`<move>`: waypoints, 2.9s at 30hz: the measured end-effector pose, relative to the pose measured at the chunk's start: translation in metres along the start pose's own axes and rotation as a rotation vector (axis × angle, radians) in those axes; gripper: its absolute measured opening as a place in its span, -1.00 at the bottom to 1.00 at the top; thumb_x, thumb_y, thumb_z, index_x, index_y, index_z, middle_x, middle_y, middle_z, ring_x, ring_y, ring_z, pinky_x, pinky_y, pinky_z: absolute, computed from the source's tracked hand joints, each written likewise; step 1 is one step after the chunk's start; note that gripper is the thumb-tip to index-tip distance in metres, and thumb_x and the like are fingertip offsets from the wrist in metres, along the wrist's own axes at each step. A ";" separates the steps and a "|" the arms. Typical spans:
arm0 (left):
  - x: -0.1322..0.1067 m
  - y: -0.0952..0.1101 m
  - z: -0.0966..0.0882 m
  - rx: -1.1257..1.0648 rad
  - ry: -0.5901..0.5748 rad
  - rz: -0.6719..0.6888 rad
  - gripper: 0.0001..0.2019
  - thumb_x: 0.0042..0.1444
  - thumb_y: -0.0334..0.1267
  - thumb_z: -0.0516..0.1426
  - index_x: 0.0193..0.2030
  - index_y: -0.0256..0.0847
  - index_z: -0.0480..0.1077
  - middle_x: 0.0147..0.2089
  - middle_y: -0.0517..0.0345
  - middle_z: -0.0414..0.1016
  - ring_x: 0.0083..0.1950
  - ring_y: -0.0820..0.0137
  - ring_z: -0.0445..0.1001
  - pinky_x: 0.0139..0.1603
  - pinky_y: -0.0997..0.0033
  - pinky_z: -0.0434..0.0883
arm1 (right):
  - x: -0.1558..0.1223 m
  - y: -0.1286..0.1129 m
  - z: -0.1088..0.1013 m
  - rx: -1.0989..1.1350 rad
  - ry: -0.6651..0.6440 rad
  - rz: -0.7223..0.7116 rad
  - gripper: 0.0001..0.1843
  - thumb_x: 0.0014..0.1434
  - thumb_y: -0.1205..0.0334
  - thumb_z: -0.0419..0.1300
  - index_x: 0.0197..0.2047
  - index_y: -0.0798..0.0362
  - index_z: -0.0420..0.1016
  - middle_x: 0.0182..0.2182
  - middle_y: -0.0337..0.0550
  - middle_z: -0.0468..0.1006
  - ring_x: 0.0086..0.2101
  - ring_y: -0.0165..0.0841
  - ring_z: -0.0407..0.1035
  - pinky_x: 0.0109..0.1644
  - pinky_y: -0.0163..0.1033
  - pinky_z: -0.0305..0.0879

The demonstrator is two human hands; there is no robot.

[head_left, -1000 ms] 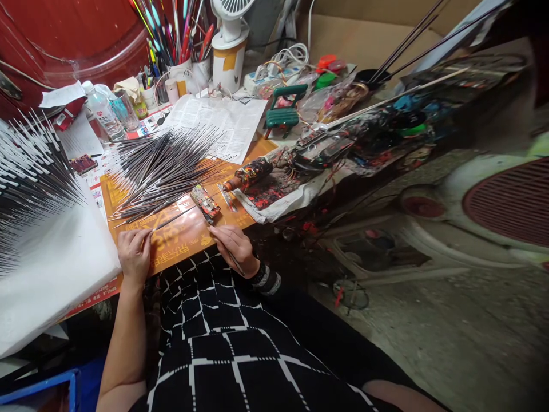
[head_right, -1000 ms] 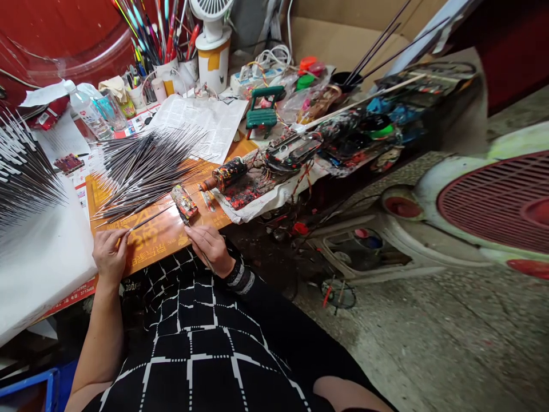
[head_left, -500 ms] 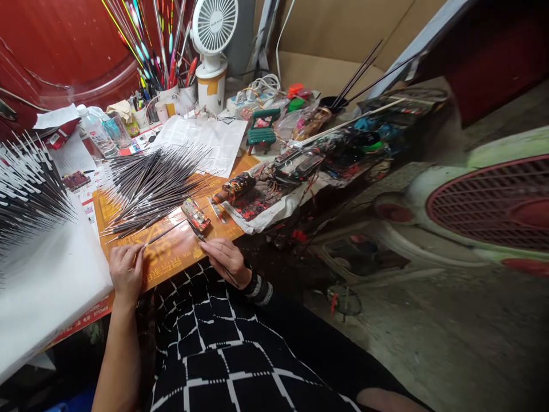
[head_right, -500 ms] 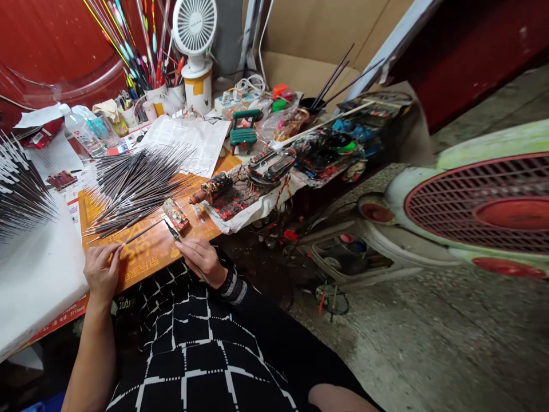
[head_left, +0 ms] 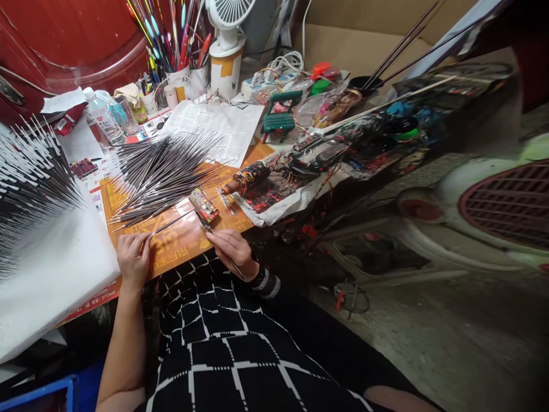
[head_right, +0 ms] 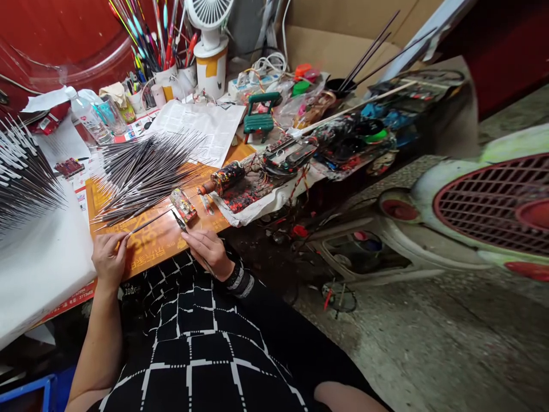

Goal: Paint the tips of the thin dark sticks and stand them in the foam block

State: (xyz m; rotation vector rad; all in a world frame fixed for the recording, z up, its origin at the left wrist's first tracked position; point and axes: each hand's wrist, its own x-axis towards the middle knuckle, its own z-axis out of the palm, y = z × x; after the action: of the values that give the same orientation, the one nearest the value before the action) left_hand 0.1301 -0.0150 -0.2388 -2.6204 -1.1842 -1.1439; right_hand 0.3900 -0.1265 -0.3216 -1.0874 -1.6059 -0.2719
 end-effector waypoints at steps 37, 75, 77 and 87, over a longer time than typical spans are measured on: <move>-0.012 0.007 0.003 -0.043 -0.052 -0.083 -0.82 0.36 -0.20 0.12 -0.16 -0.14 0.56 -0.26 0.10 0.56 -0.18 0.30 0.39 -0.07 0.23 0.35 | -0.002 -0.063 0.047 0.142 -0.207 -0.087 -0.35 0.34 0.43 0.11 0.46 0.06 0.15 0.04 0.07 0.61 0.05 -0.18 0.50 0.10 -0.04 0.51; -0.015 0.012 0.002 0.009 -0.031 -0.025 -0.80 0.38 -0.23 0.08 -0.15 -0.15 0.55 -0.32 0.14 0.55 -0.23 0.32 0.32 -0.11 0.29 0.31 | -0.007 -0.055 0.043 0.209 -0.160 -0.176 -0.33 0.28 0.48 0.15 0.44 0.09 0.20 -0.04 0.06 0.64 0.03 -0.19 0.52 0.03 -0.07 0.56; -0.013 0.017 -0.005 0.057 -0.013 -0.003 -0.82 0.37 -0.26 0.09 -0.15 -0.15 0.54 -0.34 0.15 0.53 -0.23 0.32 0.30 -0.11 0.30 0.32 | -0.010 -0.052 0.040 0.244 -0.173 -0.180 -0.34 0.29 0.48 0.14 0.43 0.07 0.22 -0.03 0.05 0.64 0.03 -0.18 0.53 0.04 -0.06 0.56; 0.073 -0.035 -0.158 0.363 0.173 0.002 -0.88 0.35 -0.26 0.12 -0.14 -0.05 0.51 -0.17 0.08 0.43 0.00 0.25 0.25 0.03 0.14 0.29 | -0.014 -0.050 0.041 0.300 -0.158 -0.248 -0.31 0.24 0.54 0.19 0.42 0.14 0.23 -0.06 0.11 0.65 0.00 -0.14 0.54 -0.03 -0.05 0.59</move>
State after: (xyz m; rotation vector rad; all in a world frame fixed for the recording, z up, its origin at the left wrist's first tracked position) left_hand 0.0429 0.0047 -0.0854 -2.2088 -1.2202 -1.0171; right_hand 0.3248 -0.1335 -0.3300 -0.6946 -1.8571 -0.1032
